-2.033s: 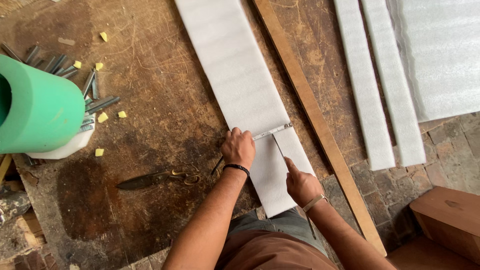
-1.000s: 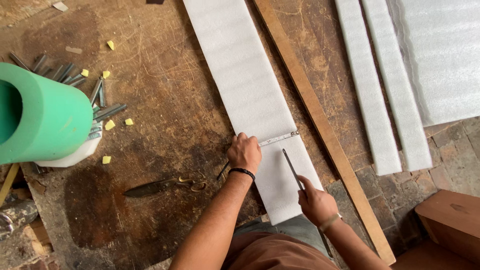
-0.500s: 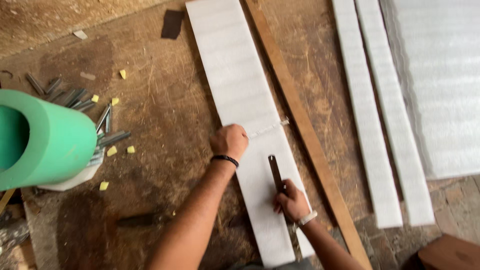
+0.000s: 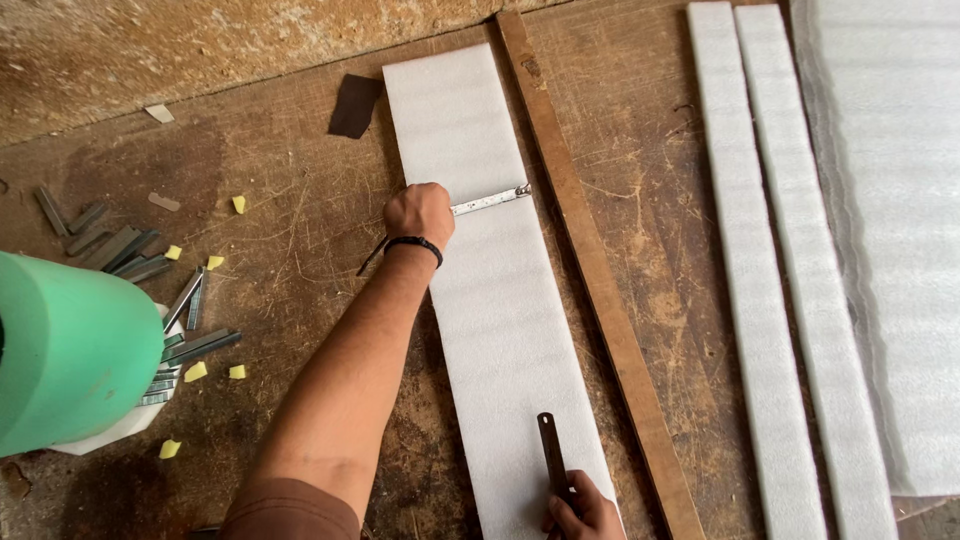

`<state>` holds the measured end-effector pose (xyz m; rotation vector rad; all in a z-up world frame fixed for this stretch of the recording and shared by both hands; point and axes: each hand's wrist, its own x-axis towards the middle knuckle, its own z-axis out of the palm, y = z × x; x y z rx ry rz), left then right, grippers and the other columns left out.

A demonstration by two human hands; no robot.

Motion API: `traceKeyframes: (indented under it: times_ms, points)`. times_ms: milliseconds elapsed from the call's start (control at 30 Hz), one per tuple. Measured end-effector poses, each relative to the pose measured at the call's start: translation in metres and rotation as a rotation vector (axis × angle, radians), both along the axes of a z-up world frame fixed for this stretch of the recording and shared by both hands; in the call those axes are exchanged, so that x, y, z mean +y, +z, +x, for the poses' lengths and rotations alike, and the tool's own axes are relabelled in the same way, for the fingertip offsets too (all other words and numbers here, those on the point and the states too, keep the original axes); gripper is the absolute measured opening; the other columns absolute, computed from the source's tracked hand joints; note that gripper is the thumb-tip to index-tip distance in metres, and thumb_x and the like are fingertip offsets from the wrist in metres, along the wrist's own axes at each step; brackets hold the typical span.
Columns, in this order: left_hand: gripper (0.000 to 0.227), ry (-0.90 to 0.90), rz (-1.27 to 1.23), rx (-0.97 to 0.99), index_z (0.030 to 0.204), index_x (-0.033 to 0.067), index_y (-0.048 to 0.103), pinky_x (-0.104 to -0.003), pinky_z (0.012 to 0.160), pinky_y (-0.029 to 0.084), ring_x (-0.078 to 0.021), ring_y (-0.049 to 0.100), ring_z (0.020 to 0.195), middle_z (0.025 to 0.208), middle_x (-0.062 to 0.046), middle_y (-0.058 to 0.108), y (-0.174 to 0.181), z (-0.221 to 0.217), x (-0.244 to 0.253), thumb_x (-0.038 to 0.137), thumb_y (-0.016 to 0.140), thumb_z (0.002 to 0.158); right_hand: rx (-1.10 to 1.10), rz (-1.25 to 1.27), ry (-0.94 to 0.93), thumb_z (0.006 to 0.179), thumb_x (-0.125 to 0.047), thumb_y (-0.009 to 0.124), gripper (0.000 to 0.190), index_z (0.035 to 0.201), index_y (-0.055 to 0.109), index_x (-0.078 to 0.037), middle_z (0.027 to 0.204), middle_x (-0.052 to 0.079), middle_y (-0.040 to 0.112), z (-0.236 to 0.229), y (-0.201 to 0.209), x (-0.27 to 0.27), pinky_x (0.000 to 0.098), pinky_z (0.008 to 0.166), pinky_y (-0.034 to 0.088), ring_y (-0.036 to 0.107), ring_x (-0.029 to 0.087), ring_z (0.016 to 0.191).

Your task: The person uses a wooden straightedge and a utility knife to cut a long strip of white foam sheet on a wooden workbench. They repeatedly measure, align, and cut the foam into smaller sections.

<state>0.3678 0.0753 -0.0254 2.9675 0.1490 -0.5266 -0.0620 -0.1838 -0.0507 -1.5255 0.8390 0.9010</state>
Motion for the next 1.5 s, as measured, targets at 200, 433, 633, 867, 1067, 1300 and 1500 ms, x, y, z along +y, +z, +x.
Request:
traceKeyframes:
  times_ms: [200, 433, 633, 867, 1067, 1300, 1500]
  points:
    - [0.017, -0.113, -0.009, -0.167, 0.102, 0.0106, 0.071, -0.033, 0.066, 0.059, -0.0172, 0.068, 0.08, 0.101, -0.007, 0.072, -0.022, -0.021, 0.007, 0.021, 0.058, 0.101, -0.076, -0.199, 0.164, 0.095, -0.02, 0.067, 0.037, 0.131, 0.06, -0.011, 0.07, 0.012, 0.084, 0.004, 0.0, 0.009, 0.0329, 0.063, 0.064, 0.082, 0.017, 0.06]
    - [0.02, -0.153, 0.027, -0.266, 0.112, 0.0084, 0.069, -0.044, 0.09, 0.057, -0.0224, 0.07, 0.1, 0.113, -0.01, 0.072, -0.025, -0.034, 0.002, 0.021, 0.058, 0.1, -0.529, -0.441, 0.627, 0.1, -0.025, 0.05, 0.064, 0.16, 0.027, -0.021, 0.072, 0.006, 0.077, 0.15, 0.042, 0.04, 0.0257, 0.037, 0.05, 0.069, 0.016, 0.043]
    - [0.027, -0.157, -0.014, -0.213, 0.12, 0.0049, 0.065, -0.048, 0.095, 0.055, -0.0247, 0.068, 0.108, 0.119, -0.013, 0.07, -0.023, -0.033, 0.003, 0.022, 0.056, 0.101, -0.545, -0.784, 0.785, 0.104, -0.025, 0.045, 0.056, 0.157, 0.028, -0.017, 0.055, 0.006, 0.063, 0.299, 0.056, 0.084, 0.0328, 0.033, 0.042, 0.052, 0.018, 0.038]
    - [0.025, -0.118, -0.076, -0.138, 0.122, 0.0077, 0.063, -0.049, 0.103, 0.053, -0.024, 0.065, 0.117, 0.124, -0.01, 0.069, -0.02, -0.033, 0.004, 0.021, 0.054, 0.104, -0.753, -0.878, 0.875, 0.097, -0.017, 0.05, 0.055, 0.152, 0.041, -0.016, 0.053, 0.007, 0.061, 0.329, 0.045, 0.094, 0.0337, 0.036, 0.046, 0.055, 0.017, 0.039]
    - [0.029, -0.114, -0.096, -0.126, 0.126, 0.0072, 0.062, -0.053, 0.106, 0.049, -0.0254, 0.065, 0.116, 0.124, -0.011, 0.068, -0.022, -0.032, 0.003, 0.022, 0.056, 0.102, -0.676, -0.903, 0.891, 0.1, -0.015, 0.047, 0.056, 0.155, 0.037, -0.015, 0.055, 0.008, 0.064, 0.331, 0.04, 0.097, 0.0347, 0.036, 0.05, 0.059, 0.018, 0.04]
    - [0.028, -0.098, -0.102, -0.127, 0.126, 0.0079, 0.063, -0.054, 0.107, 0.048, -0.0243, 0.066, 0.114, 0.123, -0.01, 0.069, -0.021, -0.029, 0.004, 0.021, 0.056, 0.102, -0.613, -0.948, 0.939, 0.102, -0.015, 0.045, 0.057, 0.158, 0.035, -0.017, 0.054, 0.007, 0.063, 0.335, 0.035, 0.101, 0.0329, 0.033, 0.046, 0.053, 0.017, 0.039]
    - [0.022, -0.094, -0.114, -0.115, 0.118, 0.0084, 0.066, -0.05, 0.097, 0.054, -0.0216, 0.069, 0.103, 0.112, -0.009, 0.07, -0.02, -0.032, 0.004, 0.02, 0.055, 0.103, -0.623, -0.952, 0.945, 0.103, -0.013, 0.043, 0.055, 0.158, 0.038, -0.017, 0.053, 0.005, 0.06, 0.329, 0.035, 0.099, 0.0306, 0.032, 0.042, 0.047, 0.014, 0.037]
